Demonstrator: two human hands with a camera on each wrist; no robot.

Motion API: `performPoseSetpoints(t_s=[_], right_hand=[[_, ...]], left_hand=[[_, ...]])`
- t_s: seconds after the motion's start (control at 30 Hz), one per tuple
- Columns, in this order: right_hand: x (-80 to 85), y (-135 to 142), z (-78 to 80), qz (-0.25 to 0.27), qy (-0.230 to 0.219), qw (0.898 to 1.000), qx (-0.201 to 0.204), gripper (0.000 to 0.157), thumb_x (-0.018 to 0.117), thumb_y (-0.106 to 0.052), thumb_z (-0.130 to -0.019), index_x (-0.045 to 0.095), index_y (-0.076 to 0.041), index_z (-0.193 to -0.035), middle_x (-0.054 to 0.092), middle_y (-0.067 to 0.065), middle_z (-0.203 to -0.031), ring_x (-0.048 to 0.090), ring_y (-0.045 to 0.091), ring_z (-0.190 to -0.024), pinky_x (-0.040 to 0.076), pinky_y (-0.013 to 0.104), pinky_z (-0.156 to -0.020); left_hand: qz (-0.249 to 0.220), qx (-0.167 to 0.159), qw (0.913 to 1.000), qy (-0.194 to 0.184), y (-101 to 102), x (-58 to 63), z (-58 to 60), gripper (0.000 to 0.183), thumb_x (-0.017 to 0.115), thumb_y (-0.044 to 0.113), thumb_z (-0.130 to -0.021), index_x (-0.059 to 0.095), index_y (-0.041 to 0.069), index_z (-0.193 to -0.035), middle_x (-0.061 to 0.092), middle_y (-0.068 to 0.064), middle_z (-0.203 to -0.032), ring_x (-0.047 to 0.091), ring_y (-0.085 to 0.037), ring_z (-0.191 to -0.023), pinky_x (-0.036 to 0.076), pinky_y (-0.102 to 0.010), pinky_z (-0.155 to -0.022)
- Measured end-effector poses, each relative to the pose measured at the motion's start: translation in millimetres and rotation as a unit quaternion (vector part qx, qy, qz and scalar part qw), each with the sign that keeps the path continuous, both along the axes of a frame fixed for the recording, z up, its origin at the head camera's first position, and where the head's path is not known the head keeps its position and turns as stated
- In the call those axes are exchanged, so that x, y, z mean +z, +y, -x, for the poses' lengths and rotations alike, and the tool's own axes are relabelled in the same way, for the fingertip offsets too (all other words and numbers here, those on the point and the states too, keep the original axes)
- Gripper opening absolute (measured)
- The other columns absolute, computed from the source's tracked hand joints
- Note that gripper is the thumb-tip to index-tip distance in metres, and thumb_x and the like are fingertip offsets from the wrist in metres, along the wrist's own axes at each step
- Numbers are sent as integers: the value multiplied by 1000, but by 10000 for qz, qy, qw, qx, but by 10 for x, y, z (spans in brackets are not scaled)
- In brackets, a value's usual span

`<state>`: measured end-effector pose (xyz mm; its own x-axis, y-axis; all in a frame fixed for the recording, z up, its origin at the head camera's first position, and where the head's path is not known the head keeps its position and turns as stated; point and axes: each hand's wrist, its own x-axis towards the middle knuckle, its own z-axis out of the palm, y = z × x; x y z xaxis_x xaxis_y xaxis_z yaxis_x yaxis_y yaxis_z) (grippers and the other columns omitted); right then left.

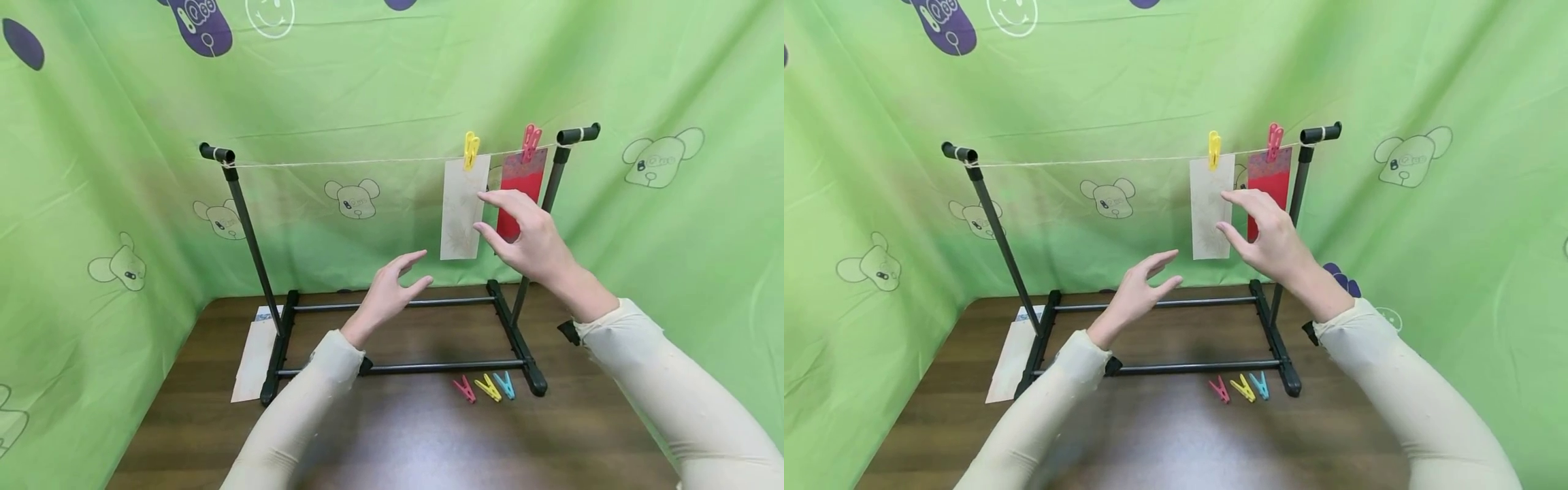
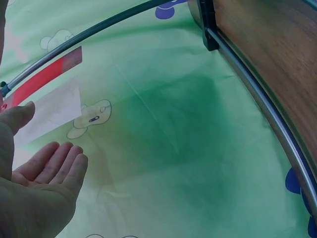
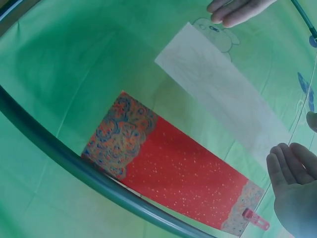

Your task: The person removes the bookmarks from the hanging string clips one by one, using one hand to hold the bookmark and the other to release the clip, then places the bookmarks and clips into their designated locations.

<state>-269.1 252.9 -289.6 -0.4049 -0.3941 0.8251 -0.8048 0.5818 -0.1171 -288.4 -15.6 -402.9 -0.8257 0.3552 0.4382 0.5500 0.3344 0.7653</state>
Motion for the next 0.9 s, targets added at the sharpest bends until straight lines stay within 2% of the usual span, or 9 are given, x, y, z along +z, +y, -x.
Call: performPoseSetpoints(t_s=[0.23, 0.47, 0.63, 0.9], right_hand=[[101, 33, 33, 225, -29, 9997, 56, 55, 86, 5, -86, 68, 4, -138, 71, 20, -135, 65, 37, -127, 40, 18, -115], [167, 62, 71, 363, -190, 9991, -85, 54, 86, 3, -88, 68, 2, -139, 70, 18, -136, 65, 34, -128, 41, 18, -114], [211, 54, 98, 411, -211, 9989, -83, 54, 86, 2, -88, 69, 1, -139, 71, 18, -137, 65, 33, -128, 42, 19, -113], [275, 74, 182, 370, 57, 9993, -9, 51, 83, 3, -90, 67, 4, -139, 70, 19, -137, 65, 35, -127, 43, 22, -115]], left_hand=[[77, 7, 9999, -73, 95, 23, 77, 58, 78, 27, -101, 58, 15, -154, 60, -5, -156, 58, -22, -143, 44, -31, -119], [58, -3, 9999, -141, 173, 56, 158, 57, 78, 26, -101, 59, 16, -154, 61, -5, -155, 58, -24, -143, 44, -30, -118], [106, -37, 9998, -164, 214, 56, 193, 57, 78, 26, -102, 58, 12, -154, 61, -6, -155, 58, -25, -142, 45, -30, -118], [52, -58, 9998, -158, 305, 76, 244, 54, 78, 26, -102, 60, 12, -151, 64, -7, -152, 61, -24, -139, 47, -29, -115]])
